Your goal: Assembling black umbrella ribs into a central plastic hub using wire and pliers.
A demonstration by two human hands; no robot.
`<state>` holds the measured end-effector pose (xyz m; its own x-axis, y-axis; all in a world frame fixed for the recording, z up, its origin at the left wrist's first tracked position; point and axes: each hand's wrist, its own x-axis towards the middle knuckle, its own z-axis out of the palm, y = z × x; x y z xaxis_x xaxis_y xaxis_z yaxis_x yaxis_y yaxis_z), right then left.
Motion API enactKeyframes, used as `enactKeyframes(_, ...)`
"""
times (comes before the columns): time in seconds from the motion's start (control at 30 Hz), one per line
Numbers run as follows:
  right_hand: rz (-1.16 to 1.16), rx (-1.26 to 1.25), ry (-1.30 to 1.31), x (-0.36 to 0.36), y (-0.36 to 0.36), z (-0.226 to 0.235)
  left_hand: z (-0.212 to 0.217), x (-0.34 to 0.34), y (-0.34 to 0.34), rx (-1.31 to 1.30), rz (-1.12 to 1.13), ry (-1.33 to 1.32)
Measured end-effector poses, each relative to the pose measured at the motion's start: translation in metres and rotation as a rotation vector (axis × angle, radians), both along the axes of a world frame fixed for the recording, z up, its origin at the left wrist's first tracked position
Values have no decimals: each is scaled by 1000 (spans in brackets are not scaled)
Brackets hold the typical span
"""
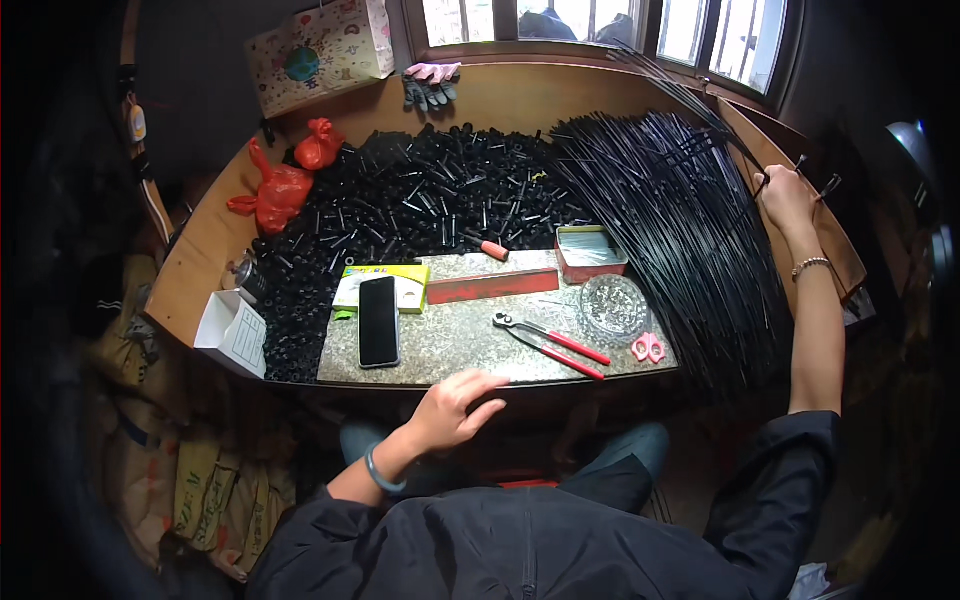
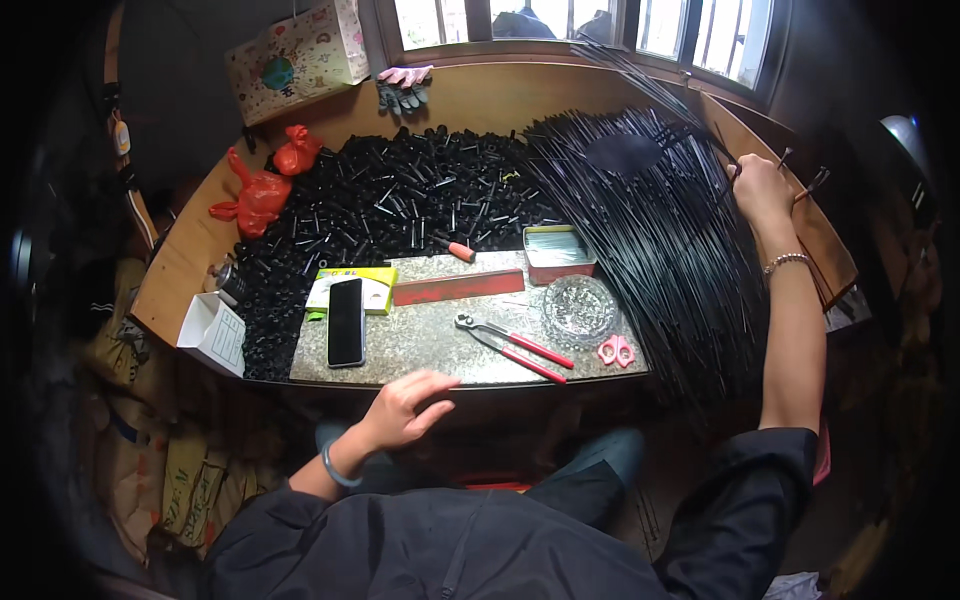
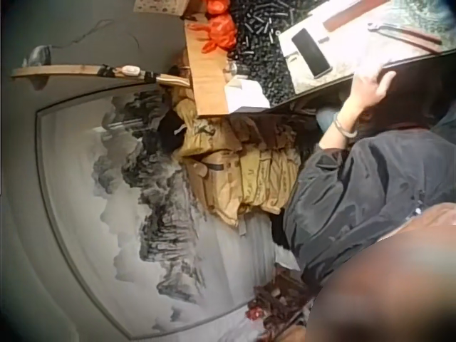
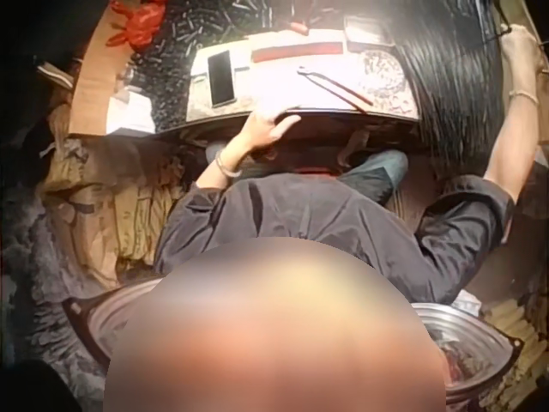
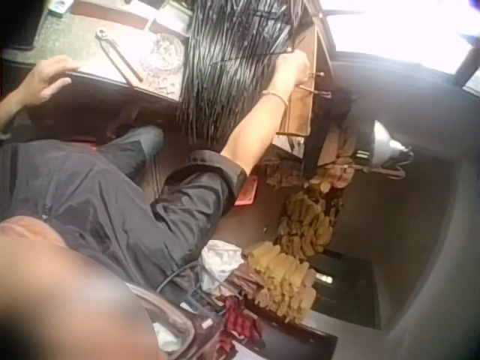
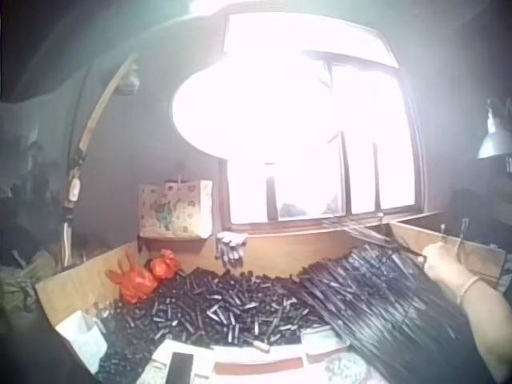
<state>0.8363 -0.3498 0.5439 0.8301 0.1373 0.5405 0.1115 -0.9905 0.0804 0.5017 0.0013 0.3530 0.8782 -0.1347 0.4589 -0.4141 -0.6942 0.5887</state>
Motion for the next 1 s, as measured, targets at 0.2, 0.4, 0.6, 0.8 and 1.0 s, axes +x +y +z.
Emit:
enactKeyframes(0.2,277,140,-129,-74,48,34,73,89,4,-120,-15,-268)
enactKeyframes(0.4,572,234,37,-131,86,27,181,160,-29,-421,-63,-48)
enactKeyframes(0.6,798,249,289,-158,144,6,149,131,-69,-114,-53,-10)
enactKeyframes(0.8,1054,245,935,-184,138,9,122,123,-9,-723,-41,-204)
enactKeyframes(1.0,898,1055,1587,-235,117,-43,128,95,31,-607,28,-12)
